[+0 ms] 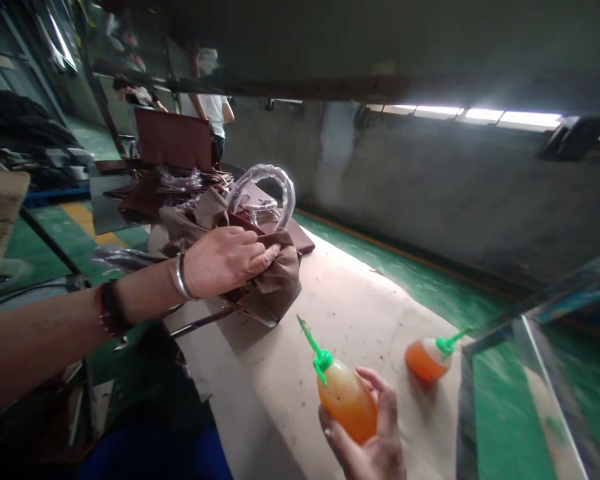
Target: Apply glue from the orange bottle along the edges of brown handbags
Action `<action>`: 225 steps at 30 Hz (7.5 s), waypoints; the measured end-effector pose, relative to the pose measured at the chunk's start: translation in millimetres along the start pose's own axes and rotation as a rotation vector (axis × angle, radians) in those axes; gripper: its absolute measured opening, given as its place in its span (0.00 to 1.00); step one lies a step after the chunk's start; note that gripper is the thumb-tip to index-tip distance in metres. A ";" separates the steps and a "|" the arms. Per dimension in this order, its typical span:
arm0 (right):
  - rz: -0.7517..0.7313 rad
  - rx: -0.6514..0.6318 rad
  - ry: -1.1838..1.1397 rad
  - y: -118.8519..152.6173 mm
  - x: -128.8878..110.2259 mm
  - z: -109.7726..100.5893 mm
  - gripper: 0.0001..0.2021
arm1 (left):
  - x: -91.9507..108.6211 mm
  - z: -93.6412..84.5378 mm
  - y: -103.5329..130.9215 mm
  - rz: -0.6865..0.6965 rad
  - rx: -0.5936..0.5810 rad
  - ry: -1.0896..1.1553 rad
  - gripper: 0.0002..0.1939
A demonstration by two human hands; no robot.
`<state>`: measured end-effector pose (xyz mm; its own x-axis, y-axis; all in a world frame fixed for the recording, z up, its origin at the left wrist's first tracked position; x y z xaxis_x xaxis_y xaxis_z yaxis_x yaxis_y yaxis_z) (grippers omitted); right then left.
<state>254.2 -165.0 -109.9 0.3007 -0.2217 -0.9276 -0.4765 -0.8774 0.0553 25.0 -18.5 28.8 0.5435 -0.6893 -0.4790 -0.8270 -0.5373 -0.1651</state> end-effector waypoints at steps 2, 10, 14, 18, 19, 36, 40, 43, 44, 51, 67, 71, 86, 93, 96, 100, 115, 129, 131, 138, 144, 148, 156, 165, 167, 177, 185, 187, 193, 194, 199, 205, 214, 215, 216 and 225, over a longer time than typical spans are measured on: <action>0.017 -0.039 -0.017 -3.0 2.4 1.2 0.34 | -3.8 -1.7 -2.1 -0.007 0.018 0.015 0.22; -0.175 -0.082 0.135 -41.4 4.2 22.3 0.29 | -9.4 -2.2 -7.4 0.009 0.041 -0.047 0.23; -0.249 -0.071 0.172 -58.0 0.8 35.2 0.29 | -13.4 2.6 -6.4 0.089 0.167 -0.140 0.23; -0.315 -0.036 0.213 -68.3 -4.5 46.2 0.28 | -17.9 5.1 -4.9 0.145 0.326 -0.198 0.21; -0.332 -0.033 0.226 -70.4 -4.6 47.7 0.26 | -18.6 5.7 -4.6 0.147 0.340 -0.203 0.20; -0.424 -0.079 0.320 -84.8 -0.5 58.0 0.20 | -17.4 10.9 -1.4 0.168 0.409 -0.173 0.15; -0.301 -0.090 0.336 -85.3 -7.1 55.5 0.22 | -17.6 12.2 -0.5 0.156 0.415 -0.156 0.15; -0.254 -0.061 0.381 -86.6 -10.6 52.9 0.22 | -16.8 12.4 -0.2 0.163 0.446 -0.167 0.15; -0.237 -0.075 0.393 -86.5 -11.3 52.2 0.22 | -16.4 12.4 -0.1 0.167 0.462 -0.169 0.15; -0.167 -0.122 0.432 -83.8 -19.4 48.9 0.21 | -15.1 12.3 0.4 0.164 0.519 -0.155 0.15; -0.153 -0.235 0.420 -81.3 -26.8 49.2 0.16 | -11.0 14.0 10.3 0.179 0.397 -0.159 0.12; -0.142 -0.292 0.421 -78.7 -27.5 50.5 0.14 | -9.8 17.6 12.2 0.156 0.457 -0.146 0.13; -0.104 -0.310 0.387 -66.9 -28.4 49.3 0.16 | -5.5 19.4 21.8 0.161 0.492 -0.100 0.14; -0.140 -0.280 0.382 -60.5 -23.7 57.2 0.14 | 0.9 24.6 30.5 0.126 0.518 -0.077 0.16; -0.159 -0.213 0.411 -62.0 -30.5 58.5 0.12 | 0.8 28.7 30.4 0.116 0.552 -0.051 0.18; -0.119 -0.289 0.407 -60.6 -44.5 53.0 0.10 | 0.7 25.2 30.3 0.139 0.553 -0.068 0.19; -0.120 -0.340 0.484 -64.8 -44.6 50.2 0.17 | 11.0 22.9 52.2 0.158 0.354 -0.039 0.16; -0.086 -0.362 0.444 -56.5 -44.4 48.8 0.14 | 31.3 33.9 82.9 0.093 0.430 0.035 0.16; -0.076 -0.339 0.447 -56.3 -46.0 49.2 0.16 | 32.9 34.8 85.7 0.083 0.411 0.046 0.16; -0.056 -0.414 0.405 -43.5 -55.1 43.1 0.13 | 35.6 41.7 94.7 0.095 0.447 0.068 0.16; -0.037 -0.473 0.345 -31.4 -50.8 42.0 0.15 | 39.4 51.4 104.4 0.097 0.450 0.125 0.16; -0.068 -0.359 0.400 -35.4 -46.9 44.2 0.15 | 40.3 52.2 105.7 0.109 0.450 0.115 0.19; -0.082 -0.432 0.367 -32.6 -50.0 42.2 0.16 | 42.3 56.2 111.1 0.112 0.453 0.131 0.18; -0.117 -0.447 0.373 -27.8 -51.4 50.9 0.14 | 44.3 54.3 115.7 0.101 0.446 0.155 0.16; -0.105 -0.512 0.331 -24.0 -51.7 50.4 0.14 | 44.9 52.9 115.5 0.101 0.444 0.169 0.15; -0.105 -0.503 0.367 -15.5 -49.8 46.6 0.15 | 45.1 52.6 120.3 0.099 0.430 0.162 0.15; -0.162 -0.455 0.372 -2.2 -53.3 47.6 0.14 | 45.2 51.3 124.4 0.107 0.374 0.115 0.14; -0.164 -0.528 0.344 2.7 -53.1 48.5 0.14 | 45.0 49.2 123.5 0.108 0.350 0.102 0.13; -0.180 -0.510 0.342 8.7 -52.4 50.9 0.13 | 46.4 45.3 121.6 0.109 0.333 0.096 0.15; -0.188 -0.484 0.361 8.8 -52.3 51.0 0.13 | 46.7 45.0 121.3 0.108 0.331 0.091 0.15; -0.157 -0.648 0.302 16.6 -52.4 50.8 0.14 | 46.7 44.3 119.5 0.128 0.334 0.107 0.13; -0.197 -0.558 0.328 21.2 -53.4 52.6 0.14 | 47.9 43.8 120.1 0.131 0.329 0.085 0.12; -0.221 -0.542 0.348 24.1 -53.6 56.6 0.14 | 50.9 45.5 122.9 0.129 0.314 0.084 0.13; -0.231 -0.537 0.351 24.5 -52.6 56.3 0.14 | 51.1 45.2 122.5 0.124 0.314 0.088 0.13; -0.233 -0.555 0.350 25.2 -51.6 56.3 0.14 | 51.3 44.8 122.1 0.121 0.317 0.093 0.13; -0.193 -0.589 0.327 25.3 -53.1 58.4 0.14 | 52.2 45.9 122.7 0.115 0.296 0.142 0.18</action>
<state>177.9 -150.6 -80.8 0.6118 -0.0745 -0.7875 0.1095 -0.9780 0.1776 -54.7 -98.2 -56.0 0.4413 -0.8092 -0.3878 -0.8787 -0.3021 -0.3695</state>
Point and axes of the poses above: each hand's wrist, its own y-axis away from the middle knuckle, its own z-axis out of the palm, x = y × z, the point moved 1 cm from there along -y, towards the middle knuckle, and after that the axes turned 5 degrees about z, right-handed, at the moved point
